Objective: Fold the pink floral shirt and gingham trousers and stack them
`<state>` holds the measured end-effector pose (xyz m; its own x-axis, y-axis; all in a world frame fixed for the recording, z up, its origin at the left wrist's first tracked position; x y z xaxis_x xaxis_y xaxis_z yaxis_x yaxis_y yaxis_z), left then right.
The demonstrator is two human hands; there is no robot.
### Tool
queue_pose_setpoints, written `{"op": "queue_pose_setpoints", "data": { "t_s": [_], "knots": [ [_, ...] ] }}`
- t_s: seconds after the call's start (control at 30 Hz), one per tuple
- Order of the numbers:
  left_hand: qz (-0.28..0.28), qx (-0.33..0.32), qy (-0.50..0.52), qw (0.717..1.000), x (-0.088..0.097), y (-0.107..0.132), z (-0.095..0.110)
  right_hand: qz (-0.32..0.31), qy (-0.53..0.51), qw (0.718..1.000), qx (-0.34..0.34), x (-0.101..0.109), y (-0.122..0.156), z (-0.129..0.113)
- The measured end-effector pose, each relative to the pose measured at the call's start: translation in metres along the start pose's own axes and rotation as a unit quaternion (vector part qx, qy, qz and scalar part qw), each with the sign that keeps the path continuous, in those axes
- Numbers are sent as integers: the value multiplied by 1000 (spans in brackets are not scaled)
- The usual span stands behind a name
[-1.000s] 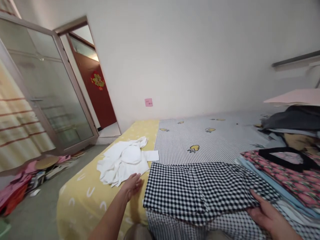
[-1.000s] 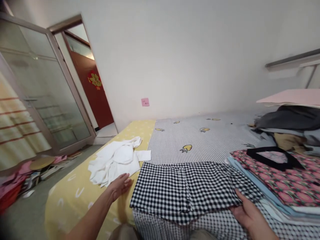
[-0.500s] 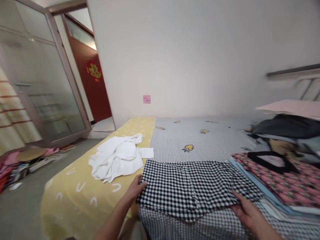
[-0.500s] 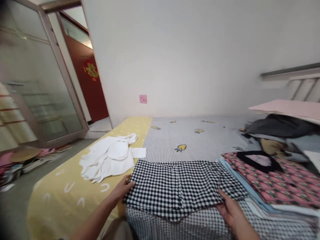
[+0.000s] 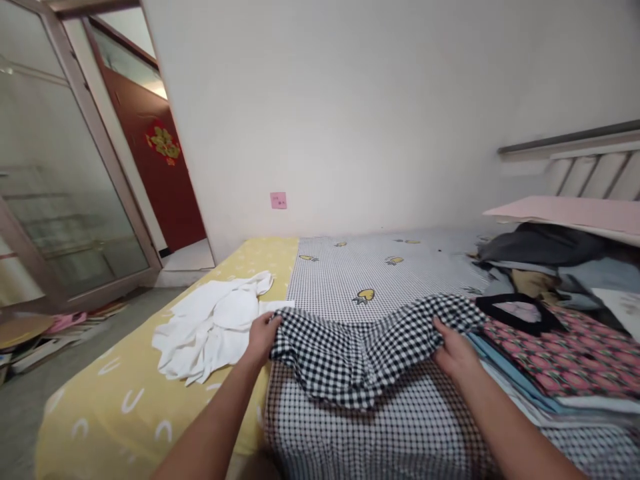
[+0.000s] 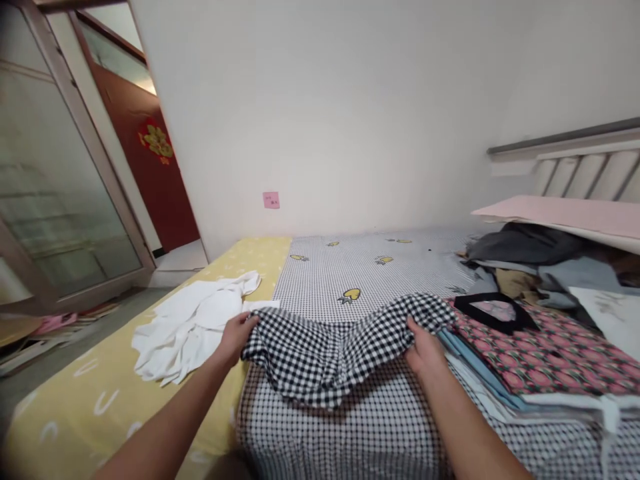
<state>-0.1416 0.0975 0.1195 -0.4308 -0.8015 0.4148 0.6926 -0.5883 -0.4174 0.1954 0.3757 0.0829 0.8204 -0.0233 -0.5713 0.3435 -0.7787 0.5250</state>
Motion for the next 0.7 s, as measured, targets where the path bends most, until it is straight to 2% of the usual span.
{"op": "queue_pose_setpoints", "data": {
  "t_s": [0.07, 0.13, 0.23, 0.33, 0.4, 0.47, 0.53, 0.57, 0.63, 0.7],
  "knots": [
    [-9, -20, -34, 999, 16, -18, 13, -13, -1, 1000, 11, -5, 4, -5],
    [-28, -24, -89, 995, 34, -25, 20, -6, 3, 1000, 10, 3, 11, 0],
    [-51, -5, -198, 979, 51, -17, 20, 44, 16, 999, -22, 34, 22, 23],
    [-59, -19, -291, 955, 49, 6, 18, 86, 16, 995, -45, 81, 33, 50],
    [-73, -54, -323, 942, 33, 25, 19, 111, 25, 993, -22, 112, 39, 60],
    [-105, -93, -329, 934, 6, 43, 24, 151, 71, 985, 35, 136, 46, 62],
    [-163, -125, -320, 925, -30, 60, 31, 176, 167, 960, 136, 140, 52, 56],
    [-202, -137, -312, 918, -49, 69, 35, 172, 227, 938, 200, 133, 55, 51],
    [-281, -138, -292, 904, -87, 85, 41, 131, 350, 869, 325, 102, 60, 42],
    [-336, -128, -282, 890, -119, 100, 42, 83, 454, 796, 391, 62, 60, 36]
  ]
}}
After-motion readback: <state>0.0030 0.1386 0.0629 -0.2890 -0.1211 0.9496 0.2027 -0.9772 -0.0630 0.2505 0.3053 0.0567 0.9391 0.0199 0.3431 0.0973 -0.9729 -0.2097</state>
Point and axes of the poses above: each hand's wrist, its own y-axis away from the middle knuckle, its own x-axis out of the back of the hand, z = x × y, the point moved 2 cm from there along -y, towards the middle knuckle, and after that the axes turned 14 degrees about -x, right-handed, at the moved point
